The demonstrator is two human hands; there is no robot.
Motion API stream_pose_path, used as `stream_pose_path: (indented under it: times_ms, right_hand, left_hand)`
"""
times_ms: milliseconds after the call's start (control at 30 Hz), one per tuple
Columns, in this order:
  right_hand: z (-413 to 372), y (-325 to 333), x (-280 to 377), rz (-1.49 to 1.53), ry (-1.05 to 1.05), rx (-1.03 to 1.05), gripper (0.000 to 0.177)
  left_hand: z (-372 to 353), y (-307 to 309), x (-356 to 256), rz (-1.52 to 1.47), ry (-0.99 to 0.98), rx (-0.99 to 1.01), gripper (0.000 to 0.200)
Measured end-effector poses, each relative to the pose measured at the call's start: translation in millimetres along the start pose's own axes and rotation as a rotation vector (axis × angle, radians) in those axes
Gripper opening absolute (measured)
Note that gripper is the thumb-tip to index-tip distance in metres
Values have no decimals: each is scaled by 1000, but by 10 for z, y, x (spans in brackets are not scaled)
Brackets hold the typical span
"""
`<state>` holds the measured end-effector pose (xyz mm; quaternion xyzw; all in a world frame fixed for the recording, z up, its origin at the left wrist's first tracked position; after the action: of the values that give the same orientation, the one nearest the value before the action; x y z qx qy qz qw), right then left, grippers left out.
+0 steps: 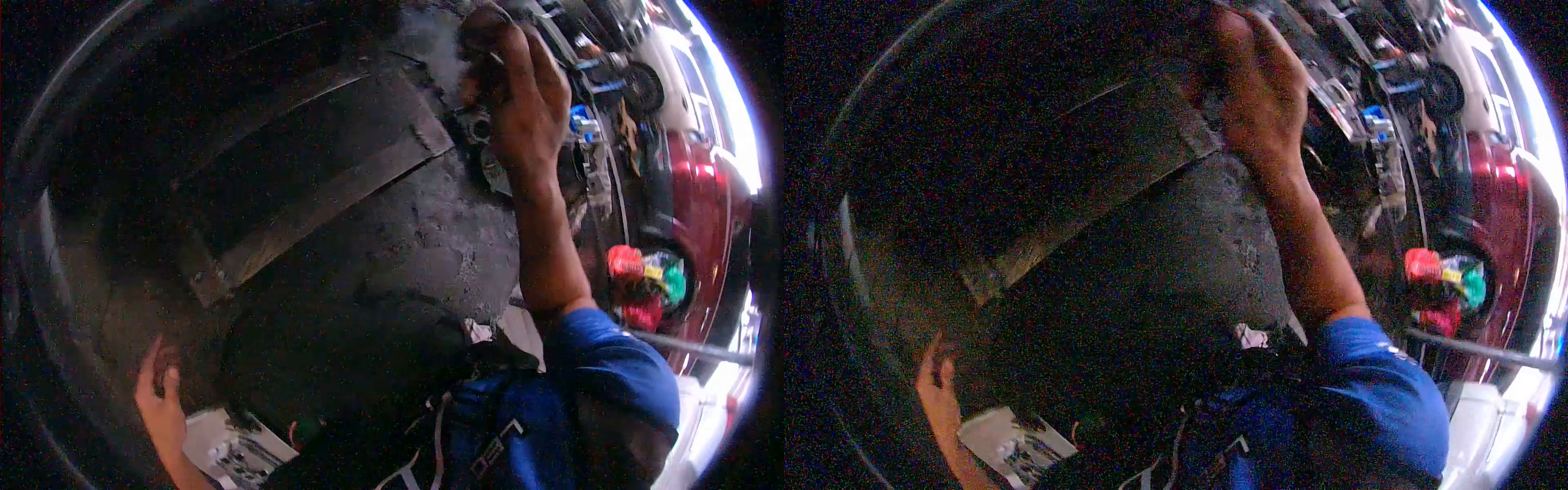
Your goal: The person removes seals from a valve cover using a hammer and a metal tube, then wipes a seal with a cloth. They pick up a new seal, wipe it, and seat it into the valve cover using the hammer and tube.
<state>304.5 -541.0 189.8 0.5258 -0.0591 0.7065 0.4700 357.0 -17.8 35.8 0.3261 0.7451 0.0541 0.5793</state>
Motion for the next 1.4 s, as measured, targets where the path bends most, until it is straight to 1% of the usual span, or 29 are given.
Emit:
stream_pose_path:
  times_ms: [33, 67, 100, 133, 167, 200, 233, 267, 300, 333, 367, 400, 433, 500, 600, 633, 667, 767, 800, 833, 900, 933, 967, 1067, 1200, 1267, 1300, 1367, 1400]
  right_hand:
    - [-81, 366, -648, -147, 44, -162, 35]
    - [170, 667, -1453, -190, -150, -200, 35]
    - [177, 931, -2290, -233, -349, -257, 35]
    - [86, 1123, -3080, -259, -474, -261, 36]
    - [-107, 1227, -3848, -288, -549, -202, 36]
    - [-368, 1232, -4485, -321, -599, -121, 37]
    - [-644, 1165, -4941, -335, -646, -50, 37]
    - [-813, 1075, -5107, -538, -731, 50, 40]
    - [-1047, 863, -5100, -348, -985, 65, 43]
    - [-1110, 738, -5080, -490, -905, 59, 45]
    - [-1138, 599, -5070, -495, -911, 121, 44]
    - [-1176, 493, -5161, -501, -914, 182, 43]
    - [-1166, 378, -5190, -547, -835, 187, 43]
    - [-1221, 113, -5569, -633, -672, 194, 42]
    - [-877, -36, -5541, -831, -583, 233, 39]
    - [-721, -13, -5370, -529, -667, 313, 38]
    - [-619, -18, -5311, -384, -733, 334, 38]
    - [-351, 92, -5521, -216, -865, 33, 36]
    - [-230, 153, -5533, -235, -831, -26, 36]
    - [-73, 248, -5468, -307, -768, -24, 36]
    - [127, 352, -5305, -470, -588, -112, 36]
    - [196, 388, -5175, -561, -471, -205, 36]
    - [243, 405, -5156, -630, -530, -172, 38]
    - [250, 348, -5281, -573, -427, -257, 35]
    - [387, 257, -5374, -753, -513, -156, 42]
    - [403, 105, -5199, -881, -597, -153, 44]
    - [365, 29, -4994, -902, -606, -97, 46]
    - [322, -157, -5418, -836, -475, 50, 43]
    - [197, -277, -5792, -799, -413, 126, 42]
  left_hand:
    - [-27, 18, 355, 21, 58, -1, 48]
    - [79, -76, 364, 31, 112, 5, 47]
    - [205, -75, 499, 51, 149, 22, 46]
    - [296, -43, 712, 78, 181, -8, 42]
    - [311, 19, 907, 98, 208, -43, 39]
    - [260, 58, 1045, -18, 341, -6, 34]
    - [183, 138, 1212, -4, 392, 26, 31]
    - [102, 217, 1377, 13, 443, 60, 28]
    - [-89, 486, 1426, 175, 420, 81, 26]
    - [-203, 600, 1723, 102, 501, 39, 26]
    - [-308, 687, 1954, 29, 579, -10, 26]
    - [-413, 727, 2156, -269, 761, -122, 28]
    - [-579, 771, 2333, -575, 930, -240, 30]
    - [-836, 949, 2431, -393, 884, -230, 36]
    - [-1034, 919, 2298, -282, 900, -255, 37]
    - [-1071, 883, 2282, -270, 904, -262, 37]
    - [-1121, 852, 2254, -260, 907, -270, 37]
    - [-1162, 774, 2159, -236, 910, -270, 38]
    - [-1152, 747, 2129, -226, 908, -271, 38]
    - [-1174, 728, 2107, -221, 906, -268, 39]
    - [-1188, 681, 2077, -209, 901, -267, 39]
    - [-1173, 681, 2065, -200, 897, -267, 40]
    - [-1190, 681, 2044, -188, 897, -266, 40]
    - [-1257, 650, 2023, -171, 894, -262, 41]
    - [-1306, 714, 1936, -133, 903, -251, 42]
    - [-1339, 763, 1922, -116, 906, -249, 43]
    - [-1357, 766, 1909, -109, 907, -243, 43]
    - [-1357, 734, 1878, -100, 908, -237, 44]
    - [-1357, 721, 1850, -92, 910, -235, 44]
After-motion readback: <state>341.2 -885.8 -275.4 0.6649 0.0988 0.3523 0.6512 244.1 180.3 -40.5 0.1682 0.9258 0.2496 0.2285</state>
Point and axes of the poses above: each hand's wrist, its own z-axis towards the middle knuckle, its own y-axis out of the back of the hand, x = y × z, the point moved 6 cm from there along z, towards the middle knuckle, and after that the axes turned 10 degrees about -z, right-handed, at the moved point
